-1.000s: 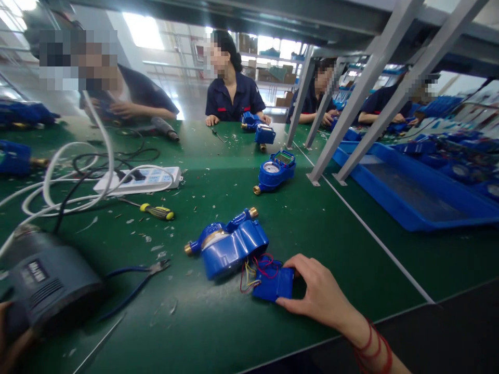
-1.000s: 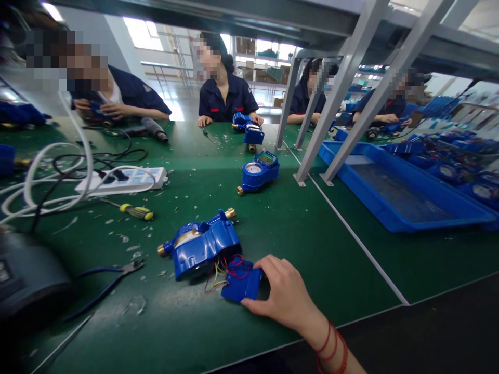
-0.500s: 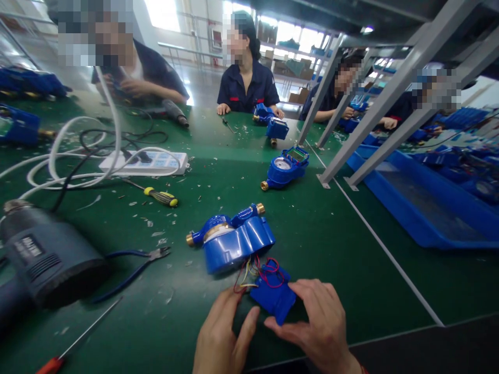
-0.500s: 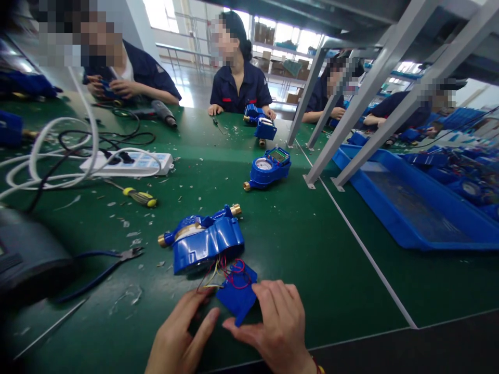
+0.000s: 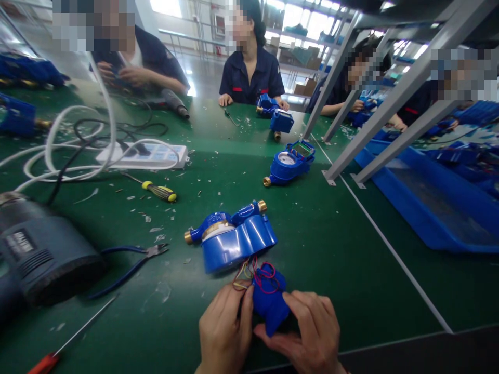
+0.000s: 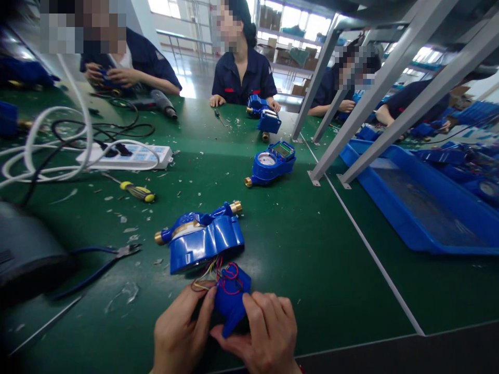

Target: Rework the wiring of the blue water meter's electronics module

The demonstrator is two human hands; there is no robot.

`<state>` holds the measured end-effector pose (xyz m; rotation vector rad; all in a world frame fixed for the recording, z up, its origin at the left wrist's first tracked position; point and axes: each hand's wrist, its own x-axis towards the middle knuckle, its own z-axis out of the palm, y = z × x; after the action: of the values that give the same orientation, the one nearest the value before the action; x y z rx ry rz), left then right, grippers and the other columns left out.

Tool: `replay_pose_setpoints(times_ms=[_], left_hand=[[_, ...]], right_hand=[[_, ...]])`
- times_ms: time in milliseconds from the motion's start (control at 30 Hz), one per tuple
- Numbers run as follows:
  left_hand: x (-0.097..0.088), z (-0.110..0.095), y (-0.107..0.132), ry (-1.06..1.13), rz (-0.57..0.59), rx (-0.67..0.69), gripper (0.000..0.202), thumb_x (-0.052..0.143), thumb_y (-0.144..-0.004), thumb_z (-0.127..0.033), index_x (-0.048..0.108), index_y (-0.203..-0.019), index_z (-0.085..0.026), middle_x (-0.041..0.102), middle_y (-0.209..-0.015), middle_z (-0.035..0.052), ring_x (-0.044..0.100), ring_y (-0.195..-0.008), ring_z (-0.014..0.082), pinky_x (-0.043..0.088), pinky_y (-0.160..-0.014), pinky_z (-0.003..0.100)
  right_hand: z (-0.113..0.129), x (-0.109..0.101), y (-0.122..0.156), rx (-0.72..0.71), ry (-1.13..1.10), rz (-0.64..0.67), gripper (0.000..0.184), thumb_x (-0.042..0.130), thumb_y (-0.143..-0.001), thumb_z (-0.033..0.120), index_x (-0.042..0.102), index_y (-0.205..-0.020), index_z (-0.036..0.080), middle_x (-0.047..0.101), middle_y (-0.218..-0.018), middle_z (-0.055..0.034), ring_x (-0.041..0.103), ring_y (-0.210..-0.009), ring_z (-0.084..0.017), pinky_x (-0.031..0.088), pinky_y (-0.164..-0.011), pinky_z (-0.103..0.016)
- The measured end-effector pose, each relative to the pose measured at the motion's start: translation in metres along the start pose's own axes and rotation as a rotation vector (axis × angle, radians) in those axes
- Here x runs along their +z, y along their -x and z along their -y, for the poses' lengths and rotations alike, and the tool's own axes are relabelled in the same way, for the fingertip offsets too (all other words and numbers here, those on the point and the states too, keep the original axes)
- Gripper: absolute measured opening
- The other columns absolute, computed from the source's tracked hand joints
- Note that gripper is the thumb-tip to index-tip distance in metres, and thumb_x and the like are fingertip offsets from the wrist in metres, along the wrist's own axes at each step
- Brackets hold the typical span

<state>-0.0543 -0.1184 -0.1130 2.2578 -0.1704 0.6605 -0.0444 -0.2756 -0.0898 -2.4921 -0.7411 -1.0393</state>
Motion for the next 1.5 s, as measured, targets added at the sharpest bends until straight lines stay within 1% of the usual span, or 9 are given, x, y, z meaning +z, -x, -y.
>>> replay_pose_setpoints(times_ms=[200, 500, 700, 933, 1067, 1200, 1267, 1367, 1500], left_hand=[[-0.004, 0.002, -0.001, 0.105, 0.039, -0.125, 0.01, 0.051, -0.085, -0.016, 0.059, -0.09, -0.017, 0.066, -0.083, 0.0019, 0.063, -0.075, 0.0105, 0.044, -0.071, 0.016], [-0.013, 0.005, -0.016, 0.436, 0.232, -0.657, 0.023, 0.053, -0.082, -0.039, 0.062, -0.08, -0.018, 0.068, -0.075, 0.0015, 0.062, -0.067, 0.0143, 0.045, -0.063, 0.02], [-0.014, 0.006, -0.024, 0.741, 0.16, -0.915, 0.028, 0.06, -0.076, -0.042, 0.059, -0.07, -0.014, 0.062, -0.06, 0.0003, 0.056, -0.057, 0.0116, 0.044, -0.056, 0.02], [-0.01, 0.004, -0.022, 1.156, 0.078, -1.216, 0.025, 0.069, -0.07, -0.034, 0.057, -0.074, -0.012, 0.062, -0.063, 0.0018, 0.055, -0.055, 0.011, 0.044, -0.053, 0.021], [-0.012, -0.001, -0.017, 1.203, 0.15, -1.174, 0.031, 0.06, -0.077, -0.043, 0.062, -0.082, -0.012, 0.065, -0.075, 0.0053, 0.059, -0.067, 0.0138, 0.047, -0.065, 0.025], [-0.014, -0.004, -0.017, 1.081, 0.248, -1.063, 0.032, 0.073, -0.064, -0.036, 0.066, -0.085, -0.014, 0.068, -0.082, 0.0054, 0.06, -0.076, 0.0165, 0.045, -0.071, 0.024], [-0.016, -0.003, -0.018, 1.056, 0.279, -1.023, 0.026, 0.07, -0.068, -0.035, 0.065, -0.083, -0.015, 0.068, -0.082, 0.004, 0.06, -0.079, 0.0164, 0.044, -0.074, 0.024], [-0.017, -0.001, -0.016, 1.028, 0.314, -0.971, 0.022, 0.061, -0.078, -0.036, 0.063, -0.077, -0.014, 0.065, -0.077, 0.0016, 0.055, -0.073, 0.0126, 0.041, -0.071, 0.021], [-0.016, 0.004, -0.011, 1.096, 0.289, -1.034, 0.023, 0.06, -0.079, -0.034, 0.06, -0.071, -0.013, 0.06, -0.068, 0.0001, 0.049, -0.065, 0.0103, 0.037, -0.065, 0.021]], right_hand=[[0.001, 0.005, 0.005, 0.007, -0.045, -0.024, 0.047, 0.071, -0.067, 0.05, 0.059, -0.088, 0.009, 0.066, -0.068, -0.0093, 0.063, -0.061, -0.02, 0.049, -0.053, -0.032], [-0.002, 0.006, 0.016, 0.208, -0.167, 0.059, 0.045, 0.064, -0.074, 0.048, 0.054, -0.098, 0.011, 0.063, -0.081, -0.011, 0.065, -0.072, -0.022, 0.056, -0.06, -0.031], [-0.006, 0.009, 0.022, 0.375, -0.275, 0.116, 0.044, 0.065, -0.072, 0.045, 0.051, -0.1, 0.014, 0.06, -0.086, -0.0102, 0.065, -0.077, -0.023, 0.057, -0.063, -0.032], [-0.005, 0.011, 0.036, 0.595, -0.535, 0.191, 0.045, 0.068, -0.071, 0.035, 0.047, -0.107, 0.019, 0.055, -0.098, -0.01, 0.063, -0.084, -0.022, 0.056, -0.067, -0.031], [-0.003, 0.013, 0.039, 0.633, -0.572, 0.154, 0.046, 0.07, -0.07, 0.032, 0.047, -0.108, 0.02, 0.053, -0.1, -0.0092, 0.063, -0.085, -0.021, 0.056, -0.07, -0.029], [-0.001, 0.013, 0.038, 0.609, -0.572, 0.127, 0.049, 0.074, -0.066, 0.03, 0.049, -0.107, 0.02, 0.055, -0.099, -0.0091, 0.063, -0.085, -0.021, 0.057, -0.069, -0.028], [-0.001, 0.012, 0.037, 0.583, -0.567, 0.117, 0.048, 0.074, -0.066, 0.028, 0.051, -0.107, 0.019, 0.056, -0.098, -0.0097, 0.064, -0.084, -0.022, 0.058, -0.067, -0.028], [-0.001, 0.01, 0.036, 0.55, -0.579, 0.105, 0.047, 0.074, -0.066, 0.025, 0.052, -0.106, 0.018, 0.058, -0.097, -0.01, 0.066, -0.082, -0.022, 0.058, -0.065, -0.027], [0.003, 0.01, 0.038, 0.584, -0.658, 0.11, 0.048, 0.073, -0.066, 0.024, 0.051, -0.108, 0.018, 0.059, -0.097, -0.0102, 0.067, -0.08, -0.022, 0.059, -0.065, -0.027]])
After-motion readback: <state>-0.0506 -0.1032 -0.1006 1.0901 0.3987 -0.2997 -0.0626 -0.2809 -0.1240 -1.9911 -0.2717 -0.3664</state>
